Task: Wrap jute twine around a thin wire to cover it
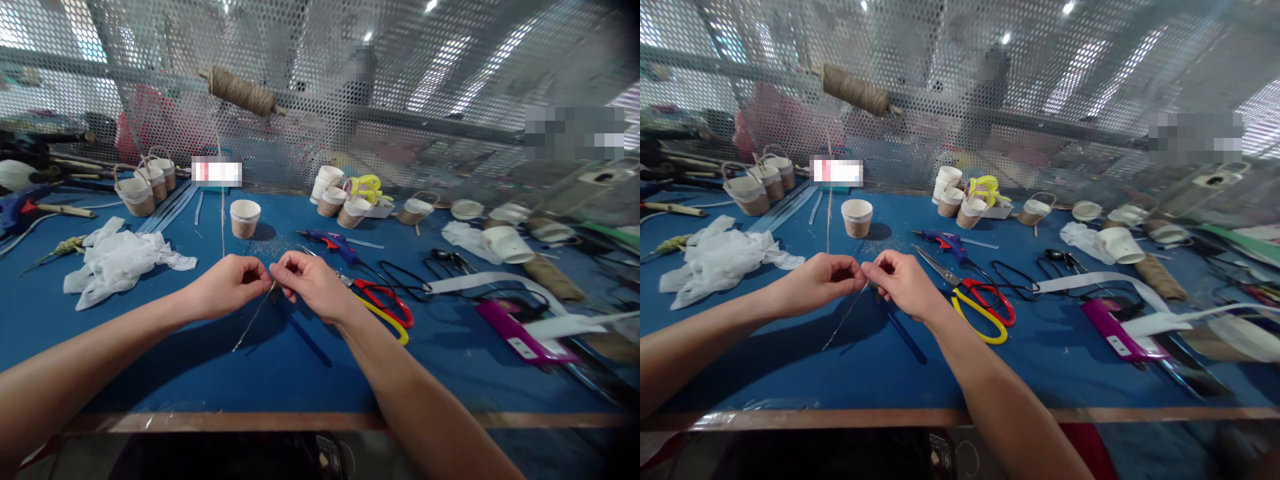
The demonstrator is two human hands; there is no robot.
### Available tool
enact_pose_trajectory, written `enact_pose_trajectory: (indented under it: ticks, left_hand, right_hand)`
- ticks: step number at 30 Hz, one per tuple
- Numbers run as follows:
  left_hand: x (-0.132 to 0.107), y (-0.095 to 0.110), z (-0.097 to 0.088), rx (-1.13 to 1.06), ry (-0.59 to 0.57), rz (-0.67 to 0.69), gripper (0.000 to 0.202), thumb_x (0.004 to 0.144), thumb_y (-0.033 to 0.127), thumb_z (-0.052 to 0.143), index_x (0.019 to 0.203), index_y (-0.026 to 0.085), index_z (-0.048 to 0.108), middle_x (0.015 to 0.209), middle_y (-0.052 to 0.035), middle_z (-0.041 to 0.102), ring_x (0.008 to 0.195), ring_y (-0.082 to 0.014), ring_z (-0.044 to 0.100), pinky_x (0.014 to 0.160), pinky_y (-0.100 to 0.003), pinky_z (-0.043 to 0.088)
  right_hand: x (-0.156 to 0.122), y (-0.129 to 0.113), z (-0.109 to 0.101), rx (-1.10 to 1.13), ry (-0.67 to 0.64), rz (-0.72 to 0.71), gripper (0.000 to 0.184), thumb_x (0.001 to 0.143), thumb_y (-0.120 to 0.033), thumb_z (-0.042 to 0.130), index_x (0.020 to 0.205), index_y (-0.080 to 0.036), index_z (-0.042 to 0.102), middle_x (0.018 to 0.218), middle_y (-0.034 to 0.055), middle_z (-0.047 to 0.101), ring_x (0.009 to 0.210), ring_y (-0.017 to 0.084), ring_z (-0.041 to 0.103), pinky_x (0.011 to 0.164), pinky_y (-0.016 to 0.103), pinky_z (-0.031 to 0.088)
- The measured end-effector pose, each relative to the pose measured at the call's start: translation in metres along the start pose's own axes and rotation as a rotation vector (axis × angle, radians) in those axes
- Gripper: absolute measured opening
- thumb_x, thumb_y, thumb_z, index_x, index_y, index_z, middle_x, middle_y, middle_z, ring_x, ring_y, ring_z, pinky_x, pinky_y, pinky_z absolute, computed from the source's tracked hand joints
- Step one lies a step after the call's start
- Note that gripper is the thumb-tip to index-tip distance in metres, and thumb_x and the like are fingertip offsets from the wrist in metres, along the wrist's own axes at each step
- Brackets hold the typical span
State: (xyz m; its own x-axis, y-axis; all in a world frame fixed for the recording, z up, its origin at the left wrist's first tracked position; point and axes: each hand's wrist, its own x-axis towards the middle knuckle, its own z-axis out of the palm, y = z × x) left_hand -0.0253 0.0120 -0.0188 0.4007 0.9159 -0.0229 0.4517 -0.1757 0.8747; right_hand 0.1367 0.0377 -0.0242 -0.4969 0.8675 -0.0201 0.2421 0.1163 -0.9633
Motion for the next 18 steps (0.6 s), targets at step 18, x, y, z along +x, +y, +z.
enact_pose_trajectory:
  ticks: [18]
  left_hand:
    - [0.0004, 0.0004, 0.0026, -0.296, 0.001, -0.135, 0.026, 0.073, 0.035, 0.053, 0.06, 0.014, 0.046, 0.051, 0.0065, 0.032, 0.047, -0.0052, 0.022, 0.044, -0.022, 0.016]
  right_hand:
    - [-0.0017, -0.002, 0.006, 0.024, 0.058, -0.007, 0.031, 0.071, -0.042, 0.059, 0.063, -0.017, 0.044, 0.044, -0.0064, 0.044, 0.04, 0.006, 0.039, 0.04, 0.018, 0.032]
